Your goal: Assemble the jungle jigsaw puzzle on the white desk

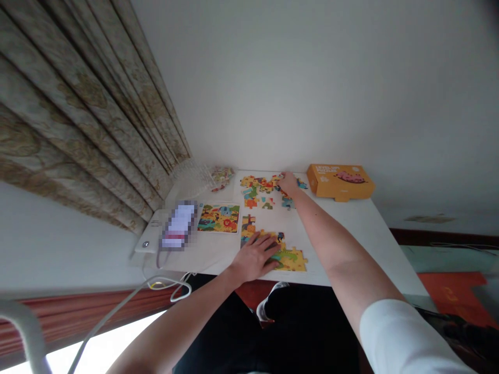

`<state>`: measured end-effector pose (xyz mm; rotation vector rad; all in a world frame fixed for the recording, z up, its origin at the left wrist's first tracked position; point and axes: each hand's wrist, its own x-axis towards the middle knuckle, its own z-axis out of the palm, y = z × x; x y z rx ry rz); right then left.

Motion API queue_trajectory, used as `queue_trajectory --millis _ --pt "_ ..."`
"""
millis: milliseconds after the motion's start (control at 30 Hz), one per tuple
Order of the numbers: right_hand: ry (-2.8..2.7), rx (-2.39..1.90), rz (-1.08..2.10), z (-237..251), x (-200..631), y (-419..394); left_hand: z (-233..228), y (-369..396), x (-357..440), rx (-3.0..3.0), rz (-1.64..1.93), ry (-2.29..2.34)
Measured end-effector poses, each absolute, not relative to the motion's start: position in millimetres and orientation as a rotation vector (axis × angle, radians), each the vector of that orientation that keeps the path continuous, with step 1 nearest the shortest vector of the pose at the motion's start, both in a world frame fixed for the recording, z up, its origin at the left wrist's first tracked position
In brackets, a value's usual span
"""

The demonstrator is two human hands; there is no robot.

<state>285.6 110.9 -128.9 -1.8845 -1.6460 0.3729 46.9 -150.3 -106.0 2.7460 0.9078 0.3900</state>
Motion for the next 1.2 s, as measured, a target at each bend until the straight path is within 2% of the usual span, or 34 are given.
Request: queue_trajectory --millis 133,300,533,667,900,1200 --pt "-1.452 -1.854 0.629 -111.2 296.0 90.0 -104.5 -151.2 48.0 2.785 0.41 0.877" --pt "-1.122 -1.559 0.948 -102.6 309.5 33.3 -104.2 -153.1 50.0 2.84 0.455 0.881" --pt "-1.196 -1.342 1.168 -117.1 308.8 -68.2 -111.2 -157.0 51.1 2.871 0.551 0.893" --pt "-1.229 -1.348 1.192 -125.9 295.9 -93.5 -114.0 -157.6 50.1 2.885 0.609 0.872" --pt "-1.307 -1.323 1.193 -132.9 287.2 -84.1 -112.2 -158.2 50.5 2.892 0.644 0.856" --pt "-1.535 -1.514 0.973 -143.1 290.0 -71.0 -112.1 -157.6 49.9 2.885 0.631 0.853"
